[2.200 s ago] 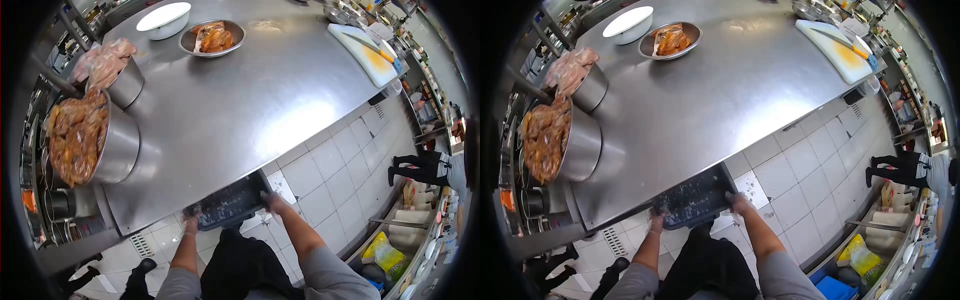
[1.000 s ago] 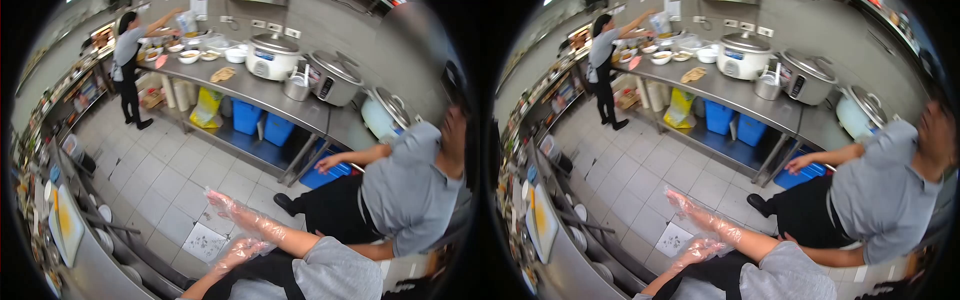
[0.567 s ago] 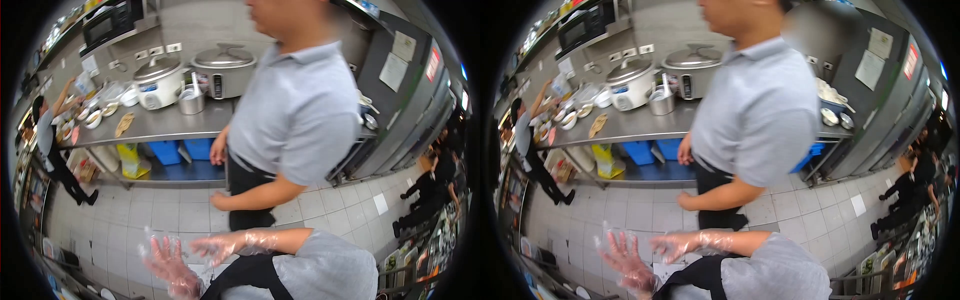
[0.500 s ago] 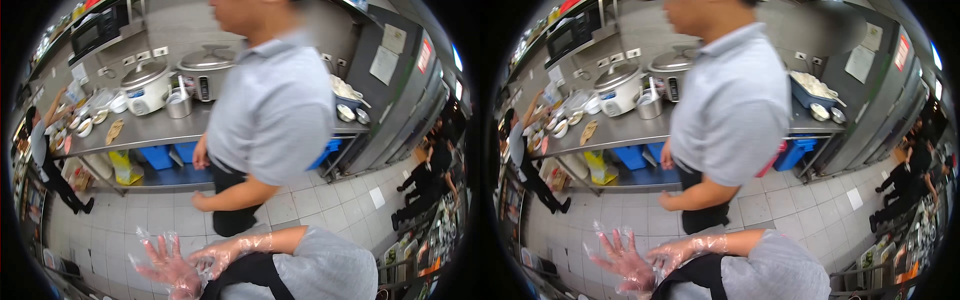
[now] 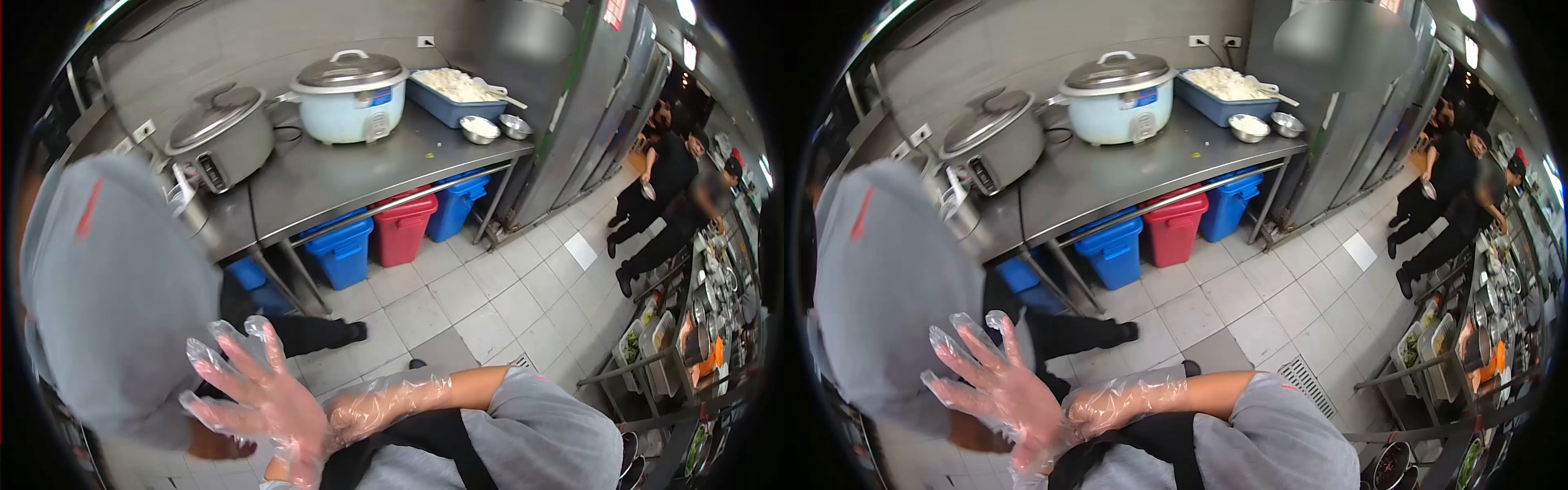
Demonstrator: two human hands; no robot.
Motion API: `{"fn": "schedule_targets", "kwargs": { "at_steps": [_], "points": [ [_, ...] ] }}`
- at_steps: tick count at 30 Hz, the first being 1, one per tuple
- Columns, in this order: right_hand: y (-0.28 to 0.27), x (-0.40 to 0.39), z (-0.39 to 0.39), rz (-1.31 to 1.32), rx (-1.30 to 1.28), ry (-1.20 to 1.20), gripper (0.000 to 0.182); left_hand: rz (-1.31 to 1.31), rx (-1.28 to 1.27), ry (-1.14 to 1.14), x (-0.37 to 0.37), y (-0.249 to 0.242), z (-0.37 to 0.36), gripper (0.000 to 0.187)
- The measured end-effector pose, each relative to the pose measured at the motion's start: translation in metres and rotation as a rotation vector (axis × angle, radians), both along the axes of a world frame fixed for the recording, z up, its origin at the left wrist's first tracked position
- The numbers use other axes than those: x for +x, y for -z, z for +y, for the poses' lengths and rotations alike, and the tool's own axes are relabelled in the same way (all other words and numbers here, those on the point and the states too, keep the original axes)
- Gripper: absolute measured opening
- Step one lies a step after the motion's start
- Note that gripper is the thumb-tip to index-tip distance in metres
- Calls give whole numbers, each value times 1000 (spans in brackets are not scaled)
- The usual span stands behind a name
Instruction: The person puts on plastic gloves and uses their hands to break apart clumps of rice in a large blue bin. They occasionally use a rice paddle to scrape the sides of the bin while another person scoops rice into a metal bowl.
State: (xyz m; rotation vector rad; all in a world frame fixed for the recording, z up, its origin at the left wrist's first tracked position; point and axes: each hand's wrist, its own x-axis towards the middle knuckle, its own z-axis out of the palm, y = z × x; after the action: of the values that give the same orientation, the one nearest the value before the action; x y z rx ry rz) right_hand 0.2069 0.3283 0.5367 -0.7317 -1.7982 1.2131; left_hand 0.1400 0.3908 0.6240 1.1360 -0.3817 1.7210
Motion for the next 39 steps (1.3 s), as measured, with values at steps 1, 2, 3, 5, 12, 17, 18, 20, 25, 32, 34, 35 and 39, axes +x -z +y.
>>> {"fn": "schedule_targets", "kwargs": {
  "at_steps": [1, 2, 3, 5, 12, 17, 18, 20, 25, 32, 34, 35, 39],
  "points": [
    [-8, 21, 1, -20, 28, 18, 27, 35, -42, 48, 23, -8, 3, 115],
    [-13, 45, 1, -42, 53, 34, 28, 69, -86, 93, 48, -14, 7, 116],
    [-15, 70, 1, -98, -7, 63, 29, 103, -131, 135, 72, -17, 10, 117],
    [-16, 126, -3, -216, -123, 112, 32, 173, -204, 145, 131, -17, 13, 117],
    [-12, 343, -53, -534, -117, 379, 44, 369, -321, 172, 355, -7, 23, 107],
    [-6, 478, -89, -539, -313, 563, 42, 772, -163, 170, 455, 23, 59, 88],
    [-9, 503, -94, -500, -336, 648, 39, 866, -111, 167, 472, 31, 65, 83],
    [-14, 560, -97, -490, -305, 733, 37, 1059, -5, 164, 505, 49, 77, 73],
    [-25, 692, -86, -635, -256, 937, 32, 1208, -151, 339, 597, 55, 95, 66],
    [4, 889, -55, -437, -326, 1677, 25, 1355, -232, 406, 796, 121, 145, 70],
    [38, 954, -64, -690, -46, 1936, 25, 1283, -359, 476, 867, 190, 161, 74],
    [19, 961, -64, -736, -173, 1995, 35, 1397, -420, 517, 878, 187, 161, 75],
    [106, 1076, -96, -378, -625, 2020, 65, 1604, -554, 657, 893, 163, 159, 81]
  ]
}}
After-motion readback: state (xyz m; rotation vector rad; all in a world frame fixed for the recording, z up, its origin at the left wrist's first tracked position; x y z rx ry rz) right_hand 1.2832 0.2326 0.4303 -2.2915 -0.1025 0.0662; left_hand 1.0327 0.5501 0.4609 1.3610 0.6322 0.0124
